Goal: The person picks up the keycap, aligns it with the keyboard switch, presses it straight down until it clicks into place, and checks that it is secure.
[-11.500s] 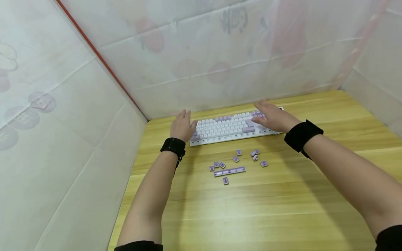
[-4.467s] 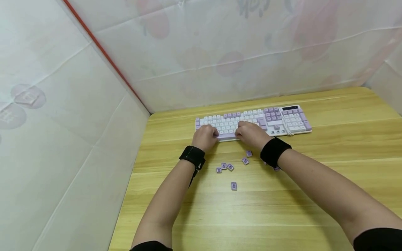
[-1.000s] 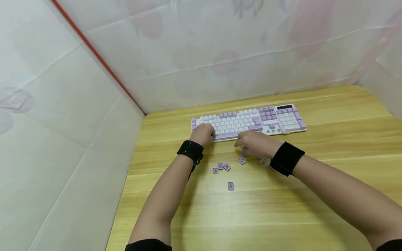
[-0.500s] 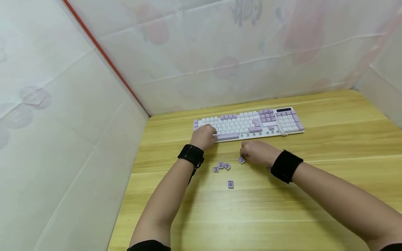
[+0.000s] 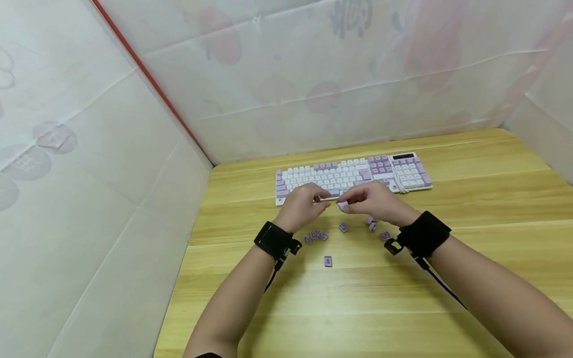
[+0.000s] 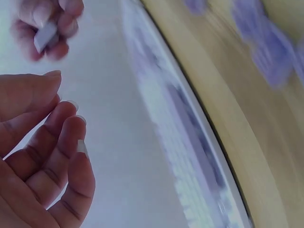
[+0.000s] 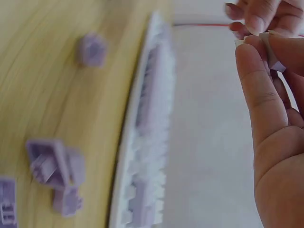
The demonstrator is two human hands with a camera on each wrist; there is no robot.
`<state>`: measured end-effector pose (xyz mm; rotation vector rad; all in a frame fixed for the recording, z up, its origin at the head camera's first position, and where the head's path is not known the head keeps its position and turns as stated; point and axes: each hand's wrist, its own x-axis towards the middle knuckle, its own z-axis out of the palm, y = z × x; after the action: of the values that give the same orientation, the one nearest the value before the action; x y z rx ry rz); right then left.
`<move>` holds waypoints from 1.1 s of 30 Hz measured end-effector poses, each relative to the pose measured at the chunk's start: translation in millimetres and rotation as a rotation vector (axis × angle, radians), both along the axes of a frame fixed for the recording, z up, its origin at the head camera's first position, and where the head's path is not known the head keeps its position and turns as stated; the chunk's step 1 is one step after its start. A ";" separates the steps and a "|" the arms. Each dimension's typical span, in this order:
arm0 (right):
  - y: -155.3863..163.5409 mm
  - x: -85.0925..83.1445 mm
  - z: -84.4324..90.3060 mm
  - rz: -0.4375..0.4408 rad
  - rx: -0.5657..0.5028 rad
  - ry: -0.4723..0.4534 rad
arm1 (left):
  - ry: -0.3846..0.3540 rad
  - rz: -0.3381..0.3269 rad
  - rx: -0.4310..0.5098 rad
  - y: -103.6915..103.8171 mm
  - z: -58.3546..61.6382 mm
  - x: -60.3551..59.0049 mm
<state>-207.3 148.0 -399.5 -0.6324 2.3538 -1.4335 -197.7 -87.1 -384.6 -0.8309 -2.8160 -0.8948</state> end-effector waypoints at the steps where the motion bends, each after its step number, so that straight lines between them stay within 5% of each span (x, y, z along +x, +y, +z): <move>1: 0.4 2.8 3.3 -0.004 -0.024 -0.009 | -0.001 -0.019 0.034 -0.1 1.5 4.2; 6: 0.1 17.6 17.7 -0.005 -0.079 0.015 | -0.052 -0.068 0.212 -2.9 6.3 22.4; 14: -3.2 30.9 24.9 -0.030 -0.067 0.128 | -0.194 -0.046 0.413 -0.1 9.1 35.9; 24: -5.9 46.4 12.7 -0.065 -0.086 0.195 | -0.307 -0.001 0.583 10.7 -8.5 41.0; 27: -5.5 49.7 4.8 -0.040 -0.065 0.340 | -0.361 0.014 0.609 13.6 -14.4 43.2; 33: -5.8 53.9 -10.7 0.007 0.071 0.867 | -0.428 0.034 0.623 21.5 -27.7 47.1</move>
<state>-153.4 142.2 -410.3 -1.4688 2.9809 -1.1979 -150.5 -65.6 -412.2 -0.5406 -2.5526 -1.9932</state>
